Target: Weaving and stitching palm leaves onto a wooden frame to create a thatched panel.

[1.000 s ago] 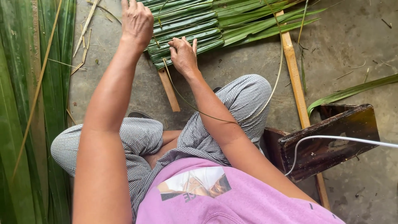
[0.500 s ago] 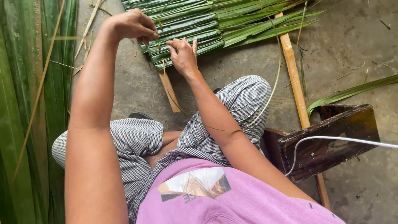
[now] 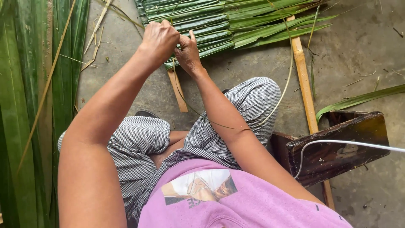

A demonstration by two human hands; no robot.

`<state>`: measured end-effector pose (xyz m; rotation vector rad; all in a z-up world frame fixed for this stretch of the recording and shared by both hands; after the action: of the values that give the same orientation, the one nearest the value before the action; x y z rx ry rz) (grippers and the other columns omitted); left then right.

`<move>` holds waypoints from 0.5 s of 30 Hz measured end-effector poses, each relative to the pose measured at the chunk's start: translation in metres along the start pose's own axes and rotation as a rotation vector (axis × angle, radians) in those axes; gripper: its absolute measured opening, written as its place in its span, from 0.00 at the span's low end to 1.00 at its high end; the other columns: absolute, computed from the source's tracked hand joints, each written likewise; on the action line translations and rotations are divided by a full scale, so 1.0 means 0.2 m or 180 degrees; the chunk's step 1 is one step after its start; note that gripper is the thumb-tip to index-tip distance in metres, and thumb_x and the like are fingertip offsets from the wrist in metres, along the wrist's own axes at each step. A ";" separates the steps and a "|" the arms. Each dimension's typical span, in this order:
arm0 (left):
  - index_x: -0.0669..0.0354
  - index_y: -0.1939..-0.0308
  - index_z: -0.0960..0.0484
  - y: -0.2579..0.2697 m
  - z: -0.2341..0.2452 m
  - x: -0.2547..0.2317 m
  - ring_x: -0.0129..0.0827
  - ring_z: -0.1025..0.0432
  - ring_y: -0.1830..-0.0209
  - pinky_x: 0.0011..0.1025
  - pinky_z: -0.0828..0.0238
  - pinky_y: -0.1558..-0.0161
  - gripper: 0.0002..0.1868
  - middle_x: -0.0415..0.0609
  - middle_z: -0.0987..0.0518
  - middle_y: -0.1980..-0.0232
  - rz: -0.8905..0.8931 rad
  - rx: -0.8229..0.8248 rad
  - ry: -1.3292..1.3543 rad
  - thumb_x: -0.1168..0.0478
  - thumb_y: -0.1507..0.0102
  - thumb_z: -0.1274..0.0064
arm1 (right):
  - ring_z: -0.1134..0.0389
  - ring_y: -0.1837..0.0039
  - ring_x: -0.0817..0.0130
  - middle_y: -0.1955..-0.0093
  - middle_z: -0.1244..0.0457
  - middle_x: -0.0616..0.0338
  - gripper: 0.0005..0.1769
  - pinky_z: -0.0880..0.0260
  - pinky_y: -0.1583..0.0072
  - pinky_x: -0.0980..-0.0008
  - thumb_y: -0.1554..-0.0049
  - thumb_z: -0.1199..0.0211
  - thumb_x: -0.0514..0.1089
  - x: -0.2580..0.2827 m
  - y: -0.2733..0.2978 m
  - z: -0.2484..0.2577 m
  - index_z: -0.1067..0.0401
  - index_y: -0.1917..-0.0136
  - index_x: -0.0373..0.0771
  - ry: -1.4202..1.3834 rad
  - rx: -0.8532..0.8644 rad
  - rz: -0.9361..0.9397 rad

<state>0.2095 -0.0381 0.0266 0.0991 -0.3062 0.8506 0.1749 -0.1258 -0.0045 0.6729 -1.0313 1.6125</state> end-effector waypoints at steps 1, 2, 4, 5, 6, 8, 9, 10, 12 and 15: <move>0.66 0.71 0.17 0.02 0.04 -0.02 0.22 0.35 0.84 0.25 0.34 0.87 0.03 0.48 0.27 0.75 0.0048 -0.0406 0.0002 0.69 0.46 0.40 | 0.39 0.65 0.66 0.68 0.35 0.64 0.04 0.62 0.21 0.41 0.49 0.33 0.39 -0.02 0.00 0.01 0.23 0.60 0.36 -0.0061 -0.0157 0.0059; 0.66 0.71 0.17 0.03 0.01 -0.04 0.22 0.35 0.84 0.25 0.34 0.87 0.03 0.48 0.27 0.75 0.0051 -0.0402 0.0000 0.69 0.46 0.40 | 0.39 0.65 0.66 0.68 0.35 0.64 0.04 0.62 0.21 0.41 0.49 0.33 0.39 -0.01 0.00 0.01 0.23 0.60 0.36 -0.0065 -0.0153 0.0059; 0.69 0.69 0.22 0.05 -0.02 -0.01 0.26 0.33 0.85 0.22 0.31 0.89 0.04 0.52 0.26 0.71 0.0663 -0.0611 0.0447 0.71 0.40 0.42 | 0.37 0.66 0.70 0.65 0.30 0.68 0.05 0.59 0.21 0.44 0.47 0.36 0.38 0.03 -0.01 0.04 0.19 0.59 0.40 -0.0134 -0.0385 0.0062; 0.69 0.69 0.22 0.07 -0.02 -0.03 0.26 0.33 0.85 0.22 0.31 0.89 0.04 0.52 0.26 0.71 0.0668 -0.0619 0.0435 0.71 0.40 0.42 | 0.37 0.66 0.70 0.65 0.30 0.68 0.05 0.59 0.21 0.44 0.47 0.36 0.38 0.04 -0.02 0.04 0.19 0.59 0.40 -0.0139 -0.0389 0.0076; 0.67 0.68 0.23 0.10 -0.01 -0.02 0.28 0.31 0.84 0.26 0.29 0.86 0.06 0.51 0.27 0.69 0.0957 -0.0902 0.0714 0.70 0.42 0.41 | 0.38 0.67 0.71 0.65 0.29 0.69 0.06 0.56 0.21 0.48 0.47 0.36 0.38 0.04 -0.01 0.04 0.19 0.58 0.40 -0.0169 -0.0438 0.0049; 0.66 0.66 0.25 0.14 -0.01 -0.02 0.30 0.29 0.83 0.30 0.27 0.84 0.08 0.50 0.28 0.68 0.1247 -0.1187 0.1003 0.69 0.44 0.40 | 0.40 0.68 0.72 0.64 0.28 0.69 0.06 0.53 0.22 0.52 0.47 0.35 0.37 0.03 -0.01 0.04 0.18 0.57 0.39 -0.0189 -0.0483 0.0018; 0.65 0.65 0.25 0.14 -0.01 -0.03 0.28 0.30 0.81 0.28 0.28 0.83 0.07 0.49 0.29 0.67 0.1267 -0.1259 0.0861 0.69 0.43 0.42 | 0.35 0.65 0.72 0.63 0.27 0.68 0.07 0.51 0.22 0.51 0.47 0.36 0.37 0.02 -0.01 0.03 0.18 0.57 0.39 -0.0193 -0.0475 0.0011; 0.65 0.63 0.25 0.15 -0.01 -0.05 0.26 0.32 0.79 0.26 0.30 0.83 0.06 0.48 0.30 0.66 0.1289 -0.1327 0.0725 0.69 0.43 0.44 | 0.29 0.62 0.71 0.61 0.26 0.68 0.08 0.50 0.23 0.50 0.48 0.36 0.36 0.01 -0.01 0.03 0.17 0.57 0.40 -0.0194 -0.0461 0.0001; 0.62 0.65 0.24 0.15 -0.01 -0.04 0.22 0.36 0.79 0.22 0.34 0.85 0.04 0.45 0.31 0.68 0.0975 -0.1334 0.0359 0.68 0.41 0.45 | 0.32 0.64 0.73 0.62 0.26 0.69 0.07 0.50 0.23 0.50 0.48 0.36 0.37 0.02 -0.01 0.04 0.17 0.57 0.40 -0.0191 -0.0422 -0.0016; 0.58 0.65 0.25 0.19 0.04 -0.03 0.19 0.40 0.79 0.18 0.37 0.86 0.02 0.42 0.32 0.68 0.0520 -0.1401 -0.0152 0.67 0.38 0.48 | 0.35 0.66 0.74 0.64 0.27 0.70 0.07 0.50 0.23 0.50 0.48 0.35 0.37 0.02 -0.01 0.04 0.17 0.58 0.39 -0.0231 -0.0369 0.0013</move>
<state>0.1759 -0.0194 0.0312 -0.3198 -0.5451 0.9250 0.1760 -0.1300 0.0031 0.6550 -1.1703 1.5285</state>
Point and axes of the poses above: each hand's wrist, its own y-axis away from the middle knuckle, its own z-axis out of the back of the hand, x = y × z, the point moved 6 cm from there along -y, towards the middle knuckle
